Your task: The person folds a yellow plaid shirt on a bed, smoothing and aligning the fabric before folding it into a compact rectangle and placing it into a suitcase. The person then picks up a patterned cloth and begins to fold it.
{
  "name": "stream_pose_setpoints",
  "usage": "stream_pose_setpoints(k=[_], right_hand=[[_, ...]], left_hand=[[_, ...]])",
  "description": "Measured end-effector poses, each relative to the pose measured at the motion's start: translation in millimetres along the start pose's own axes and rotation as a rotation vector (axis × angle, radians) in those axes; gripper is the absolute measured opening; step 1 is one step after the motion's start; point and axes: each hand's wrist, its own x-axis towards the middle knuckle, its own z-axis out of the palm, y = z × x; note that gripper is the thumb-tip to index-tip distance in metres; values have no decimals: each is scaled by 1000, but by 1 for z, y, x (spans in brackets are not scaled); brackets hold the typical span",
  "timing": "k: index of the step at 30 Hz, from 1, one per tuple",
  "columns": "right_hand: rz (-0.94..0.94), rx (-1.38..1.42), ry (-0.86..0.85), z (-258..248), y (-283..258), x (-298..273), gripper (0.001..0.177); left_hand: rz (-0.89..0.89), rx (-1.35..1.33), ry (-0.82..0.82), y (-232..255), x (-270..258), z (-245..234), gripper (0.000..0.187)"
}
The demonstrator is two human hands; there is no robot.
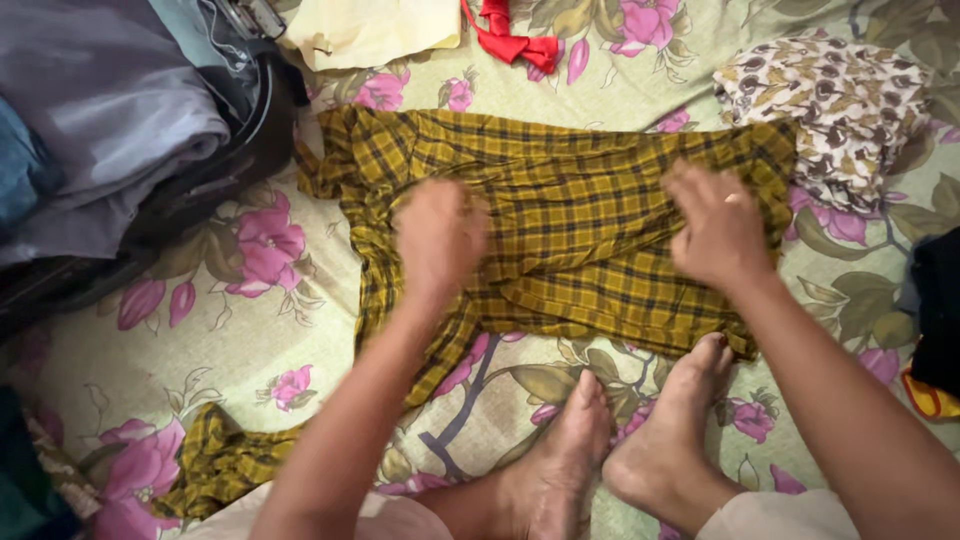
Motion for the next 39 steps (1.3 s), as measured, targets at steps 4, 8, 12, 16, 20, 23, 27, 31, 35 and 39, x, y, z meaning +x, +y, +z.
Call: stream_pose_setpoints(k=[4, 8, 12, 16, 20, 23, 27, 31, 35, 39], right_hand=[[37, 239, 29, 22, -5, -27, 57], [111, 141, 128, 41, 11, -27, 45], [202, -110, 23, 49, 36, -22, 32], [158, -32, 163, 51, 59, -45, 31], [131, -126, 56, 49, 66, -68, 29], [160, -35, -163, 38, 73, -66, 69], [255, 233, -349, 9, 89, -42, 87], [297, 320, -152, -4, 78, -25, 62], [116, 208, 51, 14, 57, 3, 63], [163, 67, -102, 35, 61, 11, 52]], left_hand=[[294, 2, 58, 32, -64, 28, 49], [219, 178, 107, 21, -67, 50, 41], [84, 262, 49, 3, -59, 44, 27], [224, 297, 29, -5, -84, 13, 49], [319, 414, -51, 6, -109, -2, 71], [187, 183, -85, 7, -106, -9, 69], [59, 55, -236, -13, -75, -25, 49], [-44, -45, 33, -44, -31, -43, 39], [60, 170, -179, -85, 12, -55, 31], [91, 138, -195, -122, 31, -55, 17]])
